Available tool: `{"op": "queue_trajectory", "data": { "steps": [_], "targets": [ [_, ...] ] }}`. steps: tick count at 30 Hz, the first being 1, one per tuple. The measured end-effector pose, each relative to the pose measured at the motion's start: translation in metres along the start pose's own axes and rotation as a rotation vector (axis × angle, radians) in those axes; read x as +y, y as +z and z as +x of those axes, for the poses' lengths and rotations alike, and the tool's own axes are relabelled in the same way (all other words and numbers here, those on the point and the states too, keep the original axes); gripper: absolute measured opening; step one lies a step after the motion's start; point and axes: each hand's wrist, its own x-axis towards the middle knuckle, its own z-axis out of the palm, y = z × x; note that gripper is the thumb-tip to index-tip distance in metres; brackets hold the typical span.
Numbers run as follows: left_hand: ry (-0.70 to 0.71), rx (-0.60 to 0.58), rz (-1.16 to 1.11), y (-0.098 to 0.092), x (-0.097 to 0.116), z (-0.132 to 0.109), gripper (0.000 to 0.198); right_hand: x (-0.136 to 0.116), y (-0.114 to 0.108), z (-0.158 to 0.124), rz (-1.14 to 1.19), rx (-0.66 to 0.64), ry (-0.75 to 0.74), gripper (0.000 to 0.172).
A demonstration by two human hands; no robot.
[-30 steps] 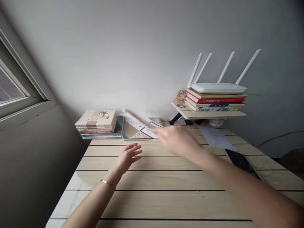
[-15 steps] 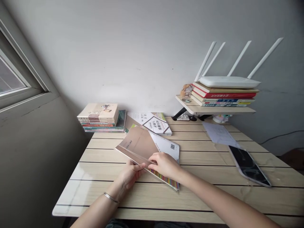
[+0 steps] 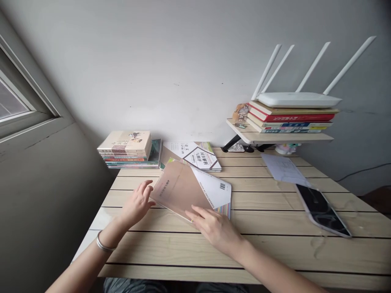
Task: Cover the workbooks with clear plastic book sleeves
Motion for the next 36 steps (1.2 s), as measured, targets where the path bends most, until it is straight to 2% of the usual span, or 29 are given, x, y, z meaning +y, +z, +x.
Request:
{"op": "queue_trajectory", "data": {
  "steps": [2,7,11,14,18,27,32,36],
  "targets": [
    [0.057,-0.070,-0.023,0.005,-0.004,0.006,0.025,-0.004,0.003,-0.001,-0.001,0.010,0.004,0.041],
    [0.108,-0.240,-0.107,0.009,-0.010,0.018,0.023,-0.001,0.004,-0.002,-0.040,0.070,-0.031,0.044],
    [0.097,-0.310,-0.064,0.004,-0.010,0.025,0.024,0.007,0.003,-0.004,-0.044,0.047,-0.081,0.054],
    [0.083,-0.355,-0.010,0.002,-0.009,0.030,0.018,0.009,0.003,-0.004,-0.026,0.047,-0.075,0.048],
    [0.096,-0.377,0.004,0.001,-0.012,0.034,0.013,0.006,0.002,-0.002,0.031,0.081,-0.020,0.030],
    [0.118,-0.428,-0.042,0.001,-0.021,0.039,0.003,0.008,0.001,-0.002,0.101,0.046,0.048,0.038],
    [0.126,-0.408,-0.021,-0.002,-0.020,0.038,0.014,0.005,0.001,-0.003,0.092,0.061,0.054,0.033],
    [0.116,-0.344,0.040,0.000,-0.018,0.034,0.020,0.001,0.002,-0.002,0.075,0.098,0.075,0.021]
  ]
}}
